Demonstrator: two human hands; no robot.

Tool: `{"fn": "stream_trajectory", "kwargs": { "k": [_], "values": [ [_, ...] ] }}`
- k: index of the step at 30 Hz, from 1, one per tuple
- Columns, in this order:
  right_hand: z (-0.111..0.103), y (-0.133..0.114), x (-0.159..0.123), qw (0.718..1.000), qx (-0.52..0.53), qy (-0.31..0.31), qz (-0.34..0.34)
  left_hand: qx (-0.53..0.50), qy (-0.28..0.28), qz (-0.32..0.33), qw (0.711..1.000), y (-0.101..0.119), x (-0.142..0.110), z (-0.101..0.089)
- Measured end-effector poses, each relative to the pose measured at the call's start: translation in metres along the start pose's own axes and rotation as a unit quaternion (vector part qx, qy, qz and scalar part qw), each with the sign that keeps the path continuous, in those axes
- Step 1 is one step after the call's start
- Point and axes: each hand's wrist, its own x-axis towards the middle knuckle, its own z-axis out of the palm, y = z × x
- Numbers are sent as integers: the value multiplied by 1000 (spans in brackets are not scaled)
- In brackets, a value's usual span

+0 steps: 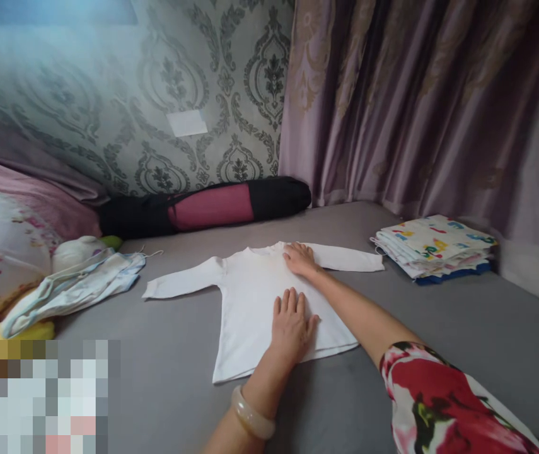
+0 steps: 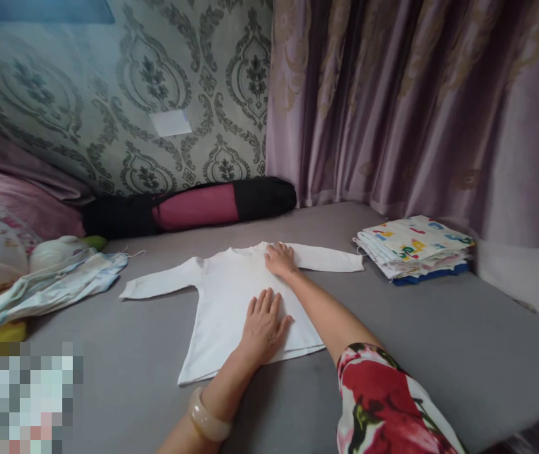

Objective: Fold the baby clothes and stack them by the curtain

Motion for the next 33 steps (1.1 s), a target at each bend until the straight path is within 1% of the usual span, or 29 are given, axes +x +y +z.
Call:
{"fn": "stream_trajectory", "kwargs": {
  "k": [3, 5, 7, 10, 13, 17, 22, 24, 27, 33],
  "values": [
    [-12, 7, 14, 1000, -13, 21, 19, -27, 19, 8, 999, -13, 2, -10],
    [-18, 11, 24, 999, -18, 16, 23, -23, 46, -12, 999, -22, 2, -14],
    [-21, 15, 31, 1000, -22, 7, 19, 0, 60, -41, 997, -31, 2, -14],
    [-19, 18, 37, 1000, -26, -3, 11, 25, 36, -85, 995, -37, 0, -9],
    [-15, 19, 40, 1000, -26, -1, 12, 38, 10, -120, 992, -34, 0, -1],
    [-13, 15, 47, 1000, -25, -2, 17, 62, 5, -133, 989, -26, 0, 3],
    [-14, 0, 57, 999, -10, -35, -37, 57, -11, -144, 988, -25, 1, -10],
    [-12, -5, 58, 998, -6, -36, -47, 49, -24, -154, 987, -26, 2, -16],
    [-5, -8, 58, 999, 1, -21, -45, 41, -41, -176, 983, -26, 3, -19],
    [5, -11, 60, 1000, 12, 13, -14, 20, -54, -190, 980, -24, 4, -20]
  ]
}}
